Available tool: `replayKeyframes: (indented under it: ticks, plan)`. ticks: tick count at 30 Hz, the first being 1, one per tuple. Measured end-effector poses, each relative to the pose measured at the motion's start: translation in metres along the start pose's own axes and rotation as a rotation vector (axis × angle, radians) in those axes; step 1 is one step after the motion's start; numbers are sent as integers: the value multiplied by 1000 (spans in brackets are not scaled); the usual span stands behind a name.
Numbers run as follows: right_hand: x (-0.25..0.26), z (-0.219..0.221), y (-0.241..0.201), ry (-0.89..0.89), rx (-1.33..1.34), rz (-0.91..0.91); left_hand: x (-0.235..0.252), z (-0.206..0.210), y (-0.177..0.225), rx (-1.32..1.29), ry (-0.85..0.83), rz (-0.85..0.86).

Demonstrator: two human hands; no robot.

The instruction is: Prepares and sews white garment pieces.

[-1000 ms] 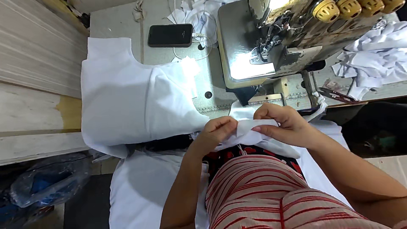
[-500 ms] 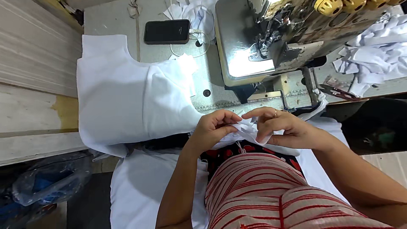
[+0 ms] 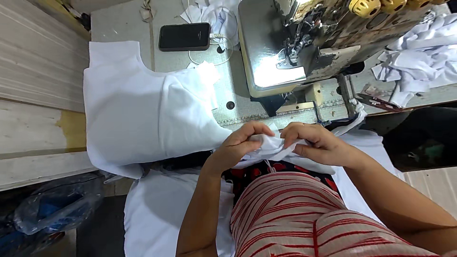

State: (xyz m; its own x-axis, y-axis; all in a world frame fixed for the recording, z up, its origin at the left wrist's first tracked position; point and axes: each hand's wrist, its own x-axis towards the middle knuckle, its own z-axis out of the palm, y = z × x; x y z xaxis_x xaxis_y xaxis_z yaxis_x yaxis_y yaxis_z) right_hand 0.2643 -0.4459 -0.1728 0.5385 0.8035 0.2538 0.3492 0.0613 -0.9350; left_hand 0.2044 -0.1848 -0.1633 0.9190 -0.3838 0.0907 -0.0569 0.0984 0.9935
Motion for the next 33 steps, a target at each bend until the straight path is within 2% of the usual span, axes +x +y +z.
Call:
replayKeyframes:
  ticks: [2, 6, 11, 14, 17, 21, 23, 26, 29, 33]
  plan:
    - [0, 0, 0, 44, 2, 17, -3, -4, -3, 41, -75, 76]
    - [2, 6, 0, 80, -6, 21, 2, 4, -4, 363, 85, 151]
    - [-1, 11, 2, 172, -146, 35, 6, 0, -8, 539, 281, 147]
    - [-5, 17, 1, 200, -252, -27, 9, -3, -10, 604, 359, 174]
    - [-9, 31, -9, 112, -203, -60, 13, 1, -6, 549, 404, 163]
    - [-3, 50, -14, 5, -65, -145, 21, 17, -1, 330, 472, 17]
    - [1, 50, -16, 42, -76, -188, 19, 22, 0, 165, 470, -58]
    - [9, 42, -16, 227, -67, -183, 10, 26, 1, -60, 396, -109]
    - [16, 34, -12, 391, -14, -128, 4, 36, 4, -94, 419, -76]
    - [16, 38, -14, 277, -44, -206, 7, 41, 1, -21, 518, 5]
